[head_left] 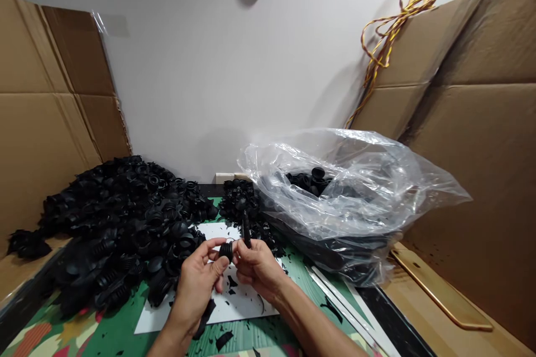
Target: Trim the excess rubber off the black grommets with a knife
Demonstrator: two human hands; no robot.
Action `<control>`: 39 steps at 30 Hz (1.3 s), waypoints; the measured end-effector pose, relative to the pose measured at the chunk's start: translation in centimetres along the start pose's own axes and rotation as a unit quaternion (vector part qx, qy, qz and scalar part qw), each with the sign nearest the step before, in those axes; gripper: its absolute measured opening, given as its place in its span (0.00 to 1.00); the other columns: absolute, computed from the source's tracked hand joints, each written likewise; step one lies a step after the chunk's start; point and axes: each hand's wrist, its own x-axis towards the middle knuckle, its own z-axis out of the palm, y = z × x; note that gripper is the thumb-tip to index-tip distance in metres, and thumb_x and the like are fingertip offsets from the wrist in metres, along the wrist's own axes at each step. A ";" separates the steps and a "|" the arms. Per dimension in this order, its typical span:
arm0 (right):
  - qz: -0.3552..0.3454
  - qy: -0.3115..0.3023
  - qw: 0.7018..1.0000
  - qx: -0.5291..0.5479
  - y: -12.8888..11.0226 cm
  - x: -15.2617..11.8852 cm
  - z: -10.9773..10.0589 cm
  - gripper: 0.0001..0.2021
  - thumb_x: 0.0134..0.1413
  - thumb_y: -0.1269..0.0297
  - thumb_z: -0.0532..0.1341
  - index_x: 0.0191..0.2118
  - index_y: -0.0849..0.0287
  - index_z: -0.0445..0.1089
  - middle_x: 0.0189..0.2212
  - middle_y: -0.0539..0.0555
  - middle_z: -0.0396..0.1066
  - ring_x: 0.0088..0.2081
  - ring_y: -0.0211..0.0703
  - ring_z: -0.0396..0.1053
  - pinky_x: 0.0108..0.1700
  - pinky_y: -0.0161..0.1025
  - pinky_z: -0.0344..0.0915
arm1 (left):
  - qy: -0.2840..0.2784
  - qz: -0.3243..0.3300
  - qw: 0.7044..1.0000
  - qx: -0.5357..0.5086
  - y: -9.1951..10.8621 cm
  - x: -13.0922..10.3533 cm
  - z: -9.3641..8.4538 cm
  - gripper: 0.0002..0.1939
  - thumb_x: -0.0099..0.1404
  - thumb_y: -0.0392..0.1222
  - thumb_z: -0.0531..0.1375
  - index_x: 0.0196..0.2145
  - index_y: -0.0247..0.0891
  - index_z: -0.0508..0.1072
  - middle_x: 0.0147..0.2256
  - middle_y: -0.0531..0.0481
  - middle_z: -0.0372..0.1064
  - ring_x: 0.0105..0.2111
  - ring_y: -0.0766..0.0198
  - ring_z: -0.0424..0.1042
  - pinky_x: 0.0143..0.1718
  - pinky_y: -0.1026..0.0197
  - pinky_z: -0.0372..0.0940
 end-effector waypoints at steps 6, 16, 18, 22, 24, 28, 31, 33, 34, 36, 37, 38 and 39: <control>-0.063 0.029 0.993 -0.095 0.0 -0.5 0.7 0.21 0.29 0.54 0.72 0.24 0.62 0.65 0.12 0.40 0.55 0.13 0.25 0.45 0.16 0.30 0.40 | 0.018 -0.064 0.997 -0.049 -0.1 0.0 0.1 0.23 0.41 0.48 0.71 0.32 0.34 0.70 0.14 0.59 0.63 0.10 0.72 0.59 0.13 0.70 0.46; -0.034 0.070 0.996 -0.035 0.1 -0.1 0.3 0.21 0.27 0.53 0.71 0.18 0.60 0.60 0.10 0.40 0.53 0.12 0.25 0.44 0.15 0.30 0.39 | 0.066 0.080 0.987 0.124 -1.2 -0.1 -0.4 0.18 0.46 0.42 0.68 0.37 0.39 0.77 0.21 0.57 0.67 0.19 0.68 0.63 0.23 0.65 0.62; -0.023 0.075 0.997 -0.020 0.0 0.0 0.3 0.21 0.26 0.54 0.71 0.18 0.59 0.59 0.09 0.39 0.51 0.12 0.24 0.43 0.15 0.29 0.38 | 0.055 0.055 0.990 0.115 -1.2 -0.1 -0.4 0.18 0.46 0.43 0.67 0.37 0.37 0.77 0.17 0.59 0.63 0.18 0.68 0.63 0.20 0.66 0.61; -0.027 0.080 0.996 -0.017 -0.2 0.1 0.2 0.21 0.26 0.55 0.71 0.18 0.59 0.58 0.09 0.38 0.50 0.11 0.24 0.43 0.15 0.29 0.39 | 0.060 0.039 0.993 0.095 -1.1 -0.1 -0.2 0.18 0.45 0.44 0.67 0.35 0.36 0.76 0.17 0.59 0.64 0.17 0.68 0.62 0.20 0.66 0.61; -0.033 0.080 0.996 -0.017 -0.3 0.1 0.2 0.20 0.26 0.55 0.70 0.18 0.59 0.58 0.09 0.38 0.50 0.12 0.25 0.44 0.15 0.30 0.40 | 0.066 0.042 0.993 0.093 -1.0 -0.1 -0.2 0.18 0.44 0.44 0.67 0.35 0.36 0.76 0.18 0.58 0.66 0.18 0.68 0.62 0.20 0.66 0.61; -0.036 0.073 0.997 -0.015 -0.3 0.0 0.1 0.19 0.28 0.56 0.70 0.19 0.58 0.58 0.09 0.38 0.50 0.12 0.25 0.43 0.16 0.30 0.40 | 0.076 0.040 0.992 0.097 -1.0 -0.1 -0.1 0.17 0.44 0.44 0.67 0.34 0.36 0.76 0.20 0.55 0.70 0.18 0.68 0.63 0.21 0.66 0.62; -0.036 0.077 0.996 -0.036 -0.4 0.0 0.2 0.17 0.30 0.56 0.68 0.19 0.58 0.59 0.09 0.38 0.49 0.12 0.26 0.43 0.16 0.30 0.40 | 0.075 0.037 0.992 0.096 -1.0 0.0 -0.1 0.18 0.43 0.45 0.67 0.33 0.36 0.76 0.21 0.55 0.71 0.19 0.68 0.63 0.21 0.66 0.62; -0.042 0.090 0.993 -0.060 -0.4 0.2 0.3 0.15 0.31 0.57 0.66 0.19 0.58 0.59 0.10 0.38 0.50 0.13 0.27 0.43 0.16 0.31 0.41 | 0.071 0.038 0.992 0.096 -1.1 0.1 -0.3 0.20 0.43 0.46 0.68 0.34 0.36 0.76 0.19 0.57 0.68 0.18 0.68 0.63 0.21 0.66 0.62; -0.050 0.097 0.991 -0.076 -0.4 0.3 0.4 0.14 0.31 0.58 0.65 0.19 0.58 0.60 0.10 0.39 0.50 0.13 0.27 0.44 0.17 0.31 0.41 | 0.072 0.039 0.992 0.099 -1.2 0.2 -0.4 0.21 0.42 0.47 0.69 0.35 0.37 0.75 0.17 0.58 0.65 0.18 0.68 0.62 0.20 0.67 0.61; -0.079 0.103 0.983 -0.127 -0.5 0.6 0.5 0.11 0.33 0.60 0.63 0.19 0.58 0.60 0.11 0.41 0.52 0.15 0.29 0.46 0.18 0.31 0.42 | 0.076 0.023 0.991 0.110 -1.5 0.4 -0.5 0.26 0.39 0.51 0.70 0.37 0.37 0.75 0.16 0.59 0.63 0.18 0.67 0.63 0.20 0.67 0.61; -0.113 0.096 0.976 -0.161 -0.6 0.8 0.5 0.09 0.35 0.62 0.62 0.19 0.58 0.60 0.13 0.42 0.53 0.16 0.30 0.48 0.19 0.31 0.44 | 0.073 0.019 0.991 0.106 -1.7 0.6 -0.6 0.28 0.37 0.53 0.70 0.37 0.37 0.75 0.17 0.58 0.65 0.17 0.66 0.63 0.19 0.66 0.61; -0.148 0.091 0.965 -0.195 -0.9 1.0 0.4 0.09 0.36 0.63 0.60 0.18 0.59 0.59 0.14 0.43 0.53 0.18 0.31 0.48 0.21 0.31 0.46 | 0.081 0.032 0.991 0.105 -2.0 0.8 -0.6 0.30 0.37 0.55 0.70 0.37 0.38 0.74 0.18 0.57 0.66 0.17 0.67 0.62 0.16 0.66 0.59; -0.177 0.095 0.953 -0.227 -1.3 1.2 0.3 0.08 0.37 0.64 0.59 0.17 0.59 0.59 0.15 0.43 0.53 0.19 0.31 0.49 0.22 0.31 0.47 | 0.089 0.057 0.988 0.108 -2.3 0.9 -0.5 0.32 0.39 0.57 0.69 0.41 0.39 0.73 0.20 0.56 0.68 0.16 0.67 0.63 0.15 0.67 0.57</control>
